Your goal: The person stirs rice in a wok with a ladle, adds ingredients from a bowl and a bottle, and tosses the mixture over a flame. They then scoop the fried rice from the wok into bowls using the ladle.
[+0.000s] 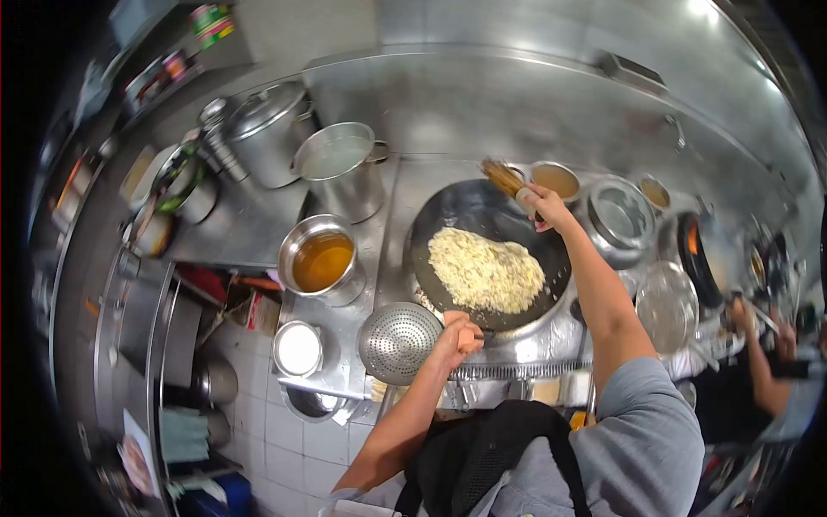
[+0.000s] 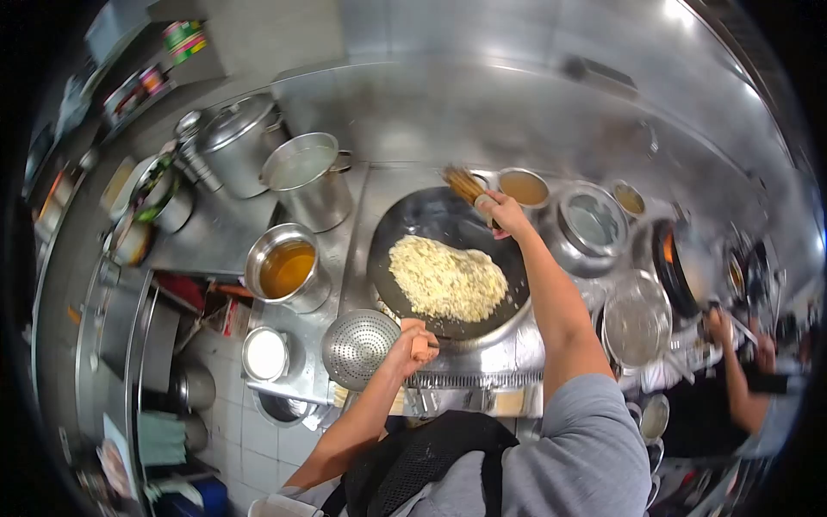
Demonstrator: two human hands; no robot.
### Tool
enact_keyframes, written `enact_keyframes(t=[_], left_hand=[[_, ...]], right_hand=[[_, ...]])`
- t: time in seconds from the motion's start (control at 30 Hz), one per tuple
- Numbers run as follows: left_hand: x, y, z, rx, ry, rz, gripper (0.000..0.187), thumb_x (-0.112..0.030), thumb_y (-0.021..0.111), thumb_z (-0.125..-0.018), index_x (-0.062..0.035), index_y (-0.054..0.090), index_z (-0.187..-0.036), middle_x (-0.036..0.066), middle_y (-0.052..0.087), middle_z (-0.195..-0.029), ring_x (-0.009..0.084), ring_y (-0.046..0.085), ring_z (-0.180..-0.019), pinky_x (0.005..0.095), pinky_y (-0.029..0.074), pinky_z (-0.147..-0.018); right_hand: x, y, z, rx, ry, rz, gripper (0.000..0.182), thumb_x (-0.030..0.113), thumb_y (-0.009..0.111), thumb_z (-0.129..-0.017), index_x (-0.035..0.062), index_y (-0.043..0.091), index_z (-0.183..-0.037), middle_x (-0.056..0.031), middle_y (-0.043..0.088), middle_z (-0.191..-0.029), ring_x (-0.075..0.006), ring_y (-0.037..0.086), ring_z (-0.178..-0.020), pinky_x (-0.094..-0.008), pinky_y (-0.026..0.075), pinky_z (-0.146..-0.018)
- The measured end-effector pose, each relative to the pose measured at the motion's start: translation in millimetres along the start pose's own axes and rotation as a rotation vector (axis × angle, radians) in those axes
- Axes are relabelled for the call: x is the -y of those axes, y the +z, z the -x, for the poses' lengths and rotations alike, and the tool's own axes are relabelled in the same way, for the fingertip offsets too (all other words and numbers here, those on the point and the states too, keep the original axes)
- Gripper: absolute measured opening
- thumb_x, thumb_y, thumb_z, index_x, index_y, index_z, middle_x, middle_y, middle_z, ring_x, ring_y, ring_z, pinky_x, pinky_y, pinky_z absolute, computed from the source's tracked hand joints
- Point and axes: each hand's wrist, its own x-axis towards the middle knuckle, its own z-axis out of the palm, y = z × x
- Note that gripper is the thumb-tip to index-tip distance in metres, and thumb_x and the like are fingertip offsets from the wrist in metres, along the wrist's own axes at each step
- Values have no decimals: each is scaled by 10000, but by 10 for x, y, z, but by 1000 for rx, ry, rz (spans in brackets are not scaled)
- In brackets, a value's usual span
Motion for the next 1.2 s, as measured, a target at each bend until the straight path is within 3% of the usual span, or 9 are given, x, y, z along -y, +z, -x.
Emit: enact_keyframes(t=[0.23,0.37,0.67,0.7,0.9,1.03,1.1,1.17,1.2], left_hand=[[56,6,-103,-42,-63,-4,122,-170,615,-837,-131,533,-919,90,582,-800,268,619,-679,402,582,-607],[66,90,-48,-3,-53,-8,68,-190,596,-880,-183,543,-922,68,607,-809,258,626,-711,401,572,-607],[68,-393,-606,689,-256,127,255,-301,584,-895,-59,547,-967,92,571,-766,253,592,-636,371,562,-563],[205,42,-216,50,28,-36,205,-251,546,-902,-47,549,-922,55,498,-648,208,515,-522,309,495,-468],[96,-304,-51,512,-154,-140,207,-249,605,-935,-41,607,-933,78,559,-713,209,564,-603,300,507,-559],[535,-1001,534,882,-269,-158,584,-449,742,-877,-145,493,-1309,59,624,-900,146,574,-796,377,525,-911],[1294,-1016,1465,48,-65,-163,213,-330,615,-958,-121,629,-920,27,560,-740,87,478,-655,327,530,-690],[2068,-1063,1919,918,-851,-35,268,-346,601,-969,-82,584,-928,37,664,-833,142,630,-695,265,539,-587],[2442,-1270,2118,614,-471,-290,259,-345,613,-964,-88,585,-964,35,660,-842,149,628,-698,279,536,-578]], right_hand=[[-2065,343,2672,-934,-608,355,622,270,647,-948,104,412,-1499,-152,634,-1213,-199,673,-883,-309,572,-656],[-2262,1092,4051,-744,148,-239,657,259,674,-930,54,404,-1492,-194,595,-1323,-268,576,-1208,-378,410,-1076],[-2764,1003,4657,-840,119,132,571,219,739,-793,13,589,-1305,-189,706,-1044,-277,703,-812,-404,566,-815],[-3021,1046,4821,-882,-1,296,533,191,705,-792,37,595,-1290,-209,676,-1052,-331,675,-895,-427,538,-875],[-3504,1547,7363,-581,57,254,381,223,666,-860,76,658,-1212,-210,664,-1078,-382,619,-1077,-454,488,-954],[-3709,1868,9538,-1123,378,215,330,176,605,-901,91,671,-1213,-167,715,-1040,-327,690,-916,-420,545,-841],[-3406,2002,10617,-1501,545,274,273,195,613,-899,77,693,-1133,-156,698,-1059,-322,666,-991,-423,528,-891],[-3291,2201,11439,-1746,739,265,286,191,659,-877,76,669,-1139,-165,646,-1018,-357,630,-965,-449,508,-860],[-3325,2321,11793,-1794,817,460,283,186,670,-867,67,664,-1123,-167,638,-1005,-362,623,-965,-456,502,-858]])
